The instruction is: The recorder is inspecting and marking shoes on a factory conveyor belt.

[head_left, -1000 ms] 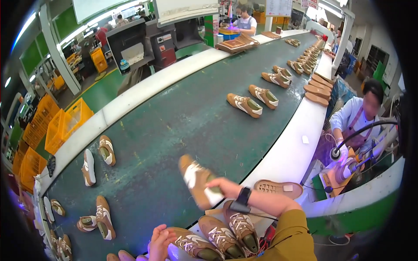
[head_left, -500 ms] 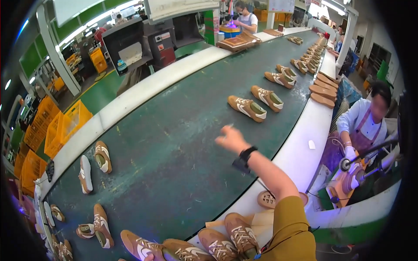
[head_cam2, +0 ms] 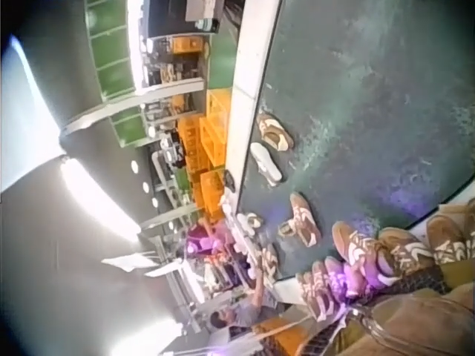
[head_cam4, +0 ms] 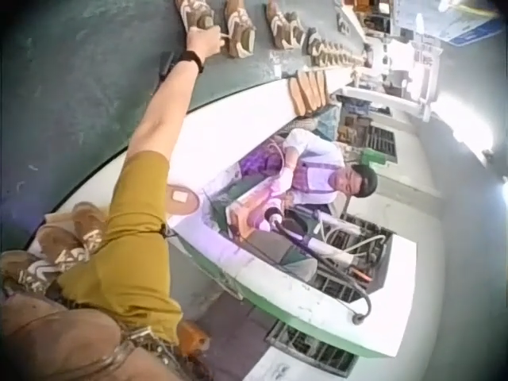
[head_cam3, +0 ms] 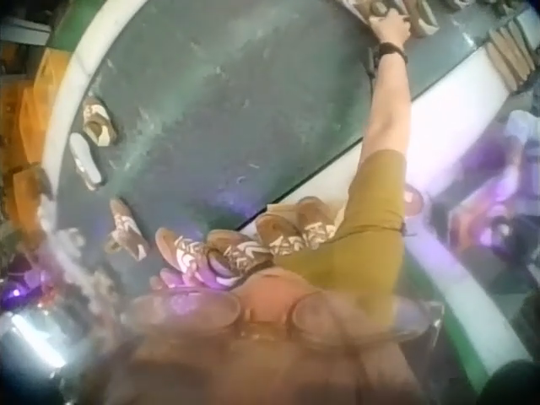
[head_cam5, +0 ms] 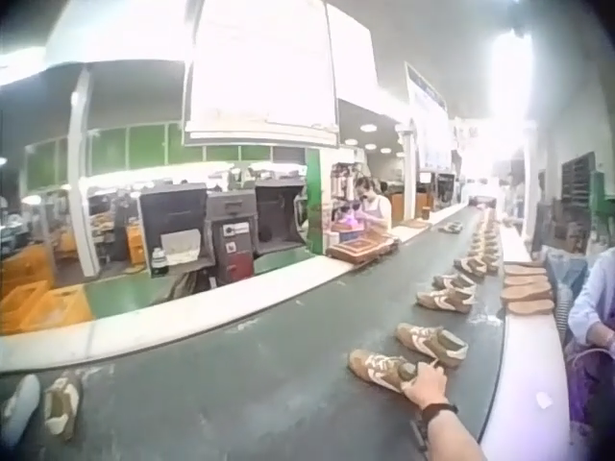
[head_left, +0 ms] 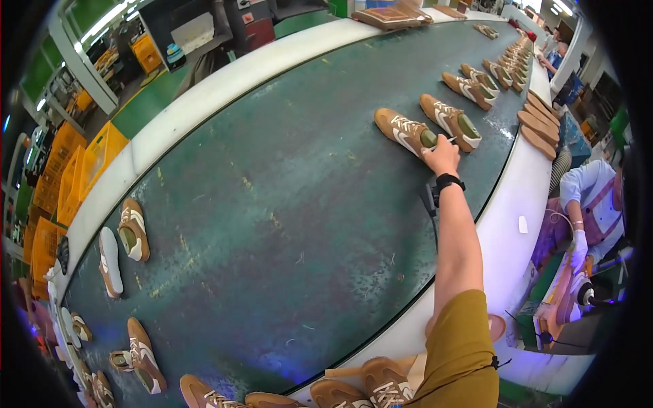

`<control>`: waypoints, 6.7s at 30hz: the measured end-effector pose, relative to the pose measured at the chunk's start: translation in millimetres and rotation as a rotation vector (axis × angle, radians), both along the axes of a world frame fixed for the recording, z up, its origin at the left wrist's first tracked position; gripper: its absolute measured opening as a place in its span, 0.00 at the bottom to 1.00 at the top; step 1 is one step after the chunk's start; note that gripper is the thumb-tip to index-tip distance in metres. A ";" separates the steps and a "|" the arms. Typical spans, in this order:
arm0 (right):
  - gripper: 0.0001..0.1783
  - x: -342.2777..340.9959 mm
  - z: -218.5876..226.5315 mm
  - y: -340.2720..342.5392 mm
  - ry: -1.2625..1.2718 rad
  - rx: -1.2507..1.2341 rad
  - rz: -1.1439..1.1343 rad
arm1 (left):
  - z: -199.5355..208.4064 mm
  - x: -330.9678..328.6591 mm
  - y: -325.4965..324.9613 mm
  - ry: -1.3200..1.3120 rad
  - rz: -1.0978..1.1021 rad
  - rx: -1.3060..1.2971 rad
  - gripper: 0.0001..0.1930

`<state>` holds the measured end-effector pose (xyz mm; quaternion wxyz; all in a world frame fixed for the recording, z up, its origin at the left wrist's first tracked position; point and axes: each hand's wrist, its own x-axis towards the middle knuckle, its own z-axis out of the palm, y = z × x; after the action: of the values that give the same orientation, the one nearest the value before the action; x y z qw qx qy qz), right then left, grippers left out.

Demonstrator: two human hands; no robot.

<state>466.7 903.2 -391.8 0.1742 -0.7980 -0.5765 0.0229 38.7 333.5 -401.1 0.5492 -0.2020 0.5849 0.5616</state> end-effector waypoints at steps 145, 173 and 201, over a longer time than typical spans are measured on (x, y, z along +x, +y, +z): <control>0.22 -310.1 147.3 -665.6 2.093 -0.777 0.463 | 142.9 -39.3 -246.3 0.260 0.616 0.789 0.20; 0.23 -299.5 139.8 -660.9 1.943 -0.750 0.552 | 139.5 -43.0 -246.2 0.509 0.599 0.715 0.23; 0.30 -293.2 127.9 -666.5 2.218 -0.960 0.387 | 142.1 -34.0 -238.7 0.200 0.451 0.813 0.21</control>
<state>173.5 236.7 -263.9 0.2529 -0.2303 -0.1579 0.9263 4.6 94.8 -259.0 0.3891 -0.0376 0.3096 0.8668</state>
